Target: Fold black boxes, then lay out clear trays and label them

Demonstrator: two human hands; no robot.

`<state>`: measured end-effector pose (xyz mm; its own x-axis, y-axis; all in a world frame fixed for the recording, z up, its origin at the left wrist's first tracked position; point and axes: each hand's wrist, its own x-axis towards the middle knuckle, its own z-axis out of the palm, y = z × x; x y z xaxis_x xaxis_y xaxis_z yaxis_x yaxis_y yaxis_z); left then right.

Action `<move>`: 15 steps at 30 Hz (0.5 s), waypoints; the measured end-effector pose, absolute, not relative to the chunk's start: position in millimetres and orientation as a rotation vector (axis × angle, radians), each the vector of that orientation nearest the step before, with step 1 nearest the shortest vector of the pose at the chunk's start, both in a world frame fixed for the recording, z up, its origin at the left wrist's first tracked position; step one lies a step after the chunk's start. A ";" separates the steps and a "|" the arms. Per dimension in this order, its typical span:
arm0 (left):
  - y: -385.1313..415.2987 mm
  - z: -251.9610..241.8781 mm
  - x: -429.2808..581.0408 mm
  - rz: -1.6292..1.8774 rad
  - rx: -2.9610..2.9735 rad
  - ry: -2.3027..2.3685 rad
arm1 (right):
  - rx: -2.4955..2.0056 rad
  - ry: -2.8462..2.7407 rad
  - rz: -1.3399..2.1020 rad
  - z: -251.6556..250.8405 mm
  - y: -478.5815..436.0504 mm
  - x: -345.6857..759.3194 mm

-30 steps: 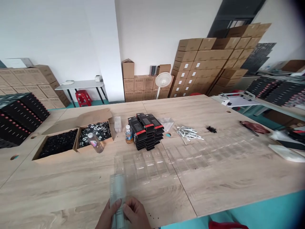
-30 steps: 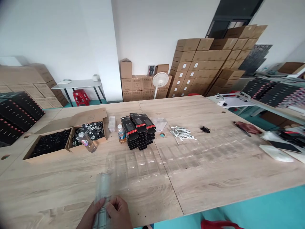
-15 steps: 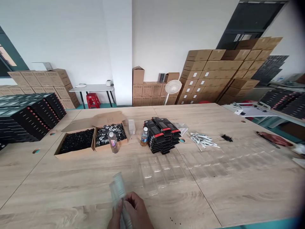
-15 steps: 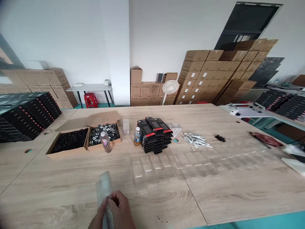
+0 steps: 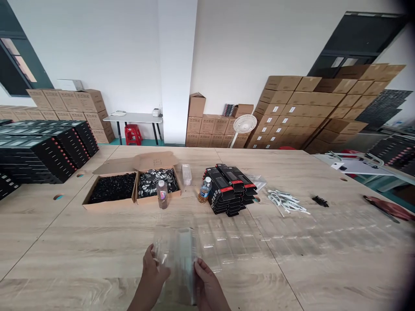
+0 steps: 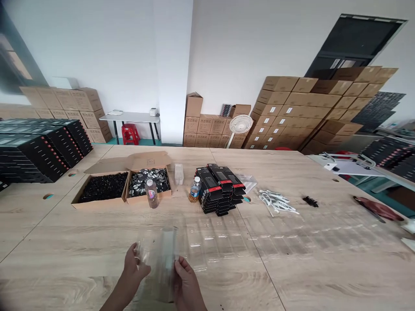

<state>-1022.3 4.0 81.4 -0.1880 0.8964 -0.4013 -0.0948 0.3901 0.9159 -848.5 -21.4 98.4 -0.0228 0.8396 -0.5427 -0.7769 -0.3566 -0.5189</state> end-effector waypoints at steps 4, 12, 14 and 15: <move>2.9 82.8 -1044.4 0.812 1.335 1.733 | -0.980 -0.035 1.653 98.3 -22.8 -832.6; 5.6 63.8 -1063.7 0.640 1.453 1.774 | -1.033 0.034 1.656 93.5 -33.6 -826.1; 6.6 49.3 -1074.3 0.612 1.396 1.824 | -1.028 0.018 1.653 92.2 -35.0 -827.1; 7.4 42.6 -1079.8 0.582 1.373 1.872 | -1.026 0.003 1.651 91.9 -35.3 -827.9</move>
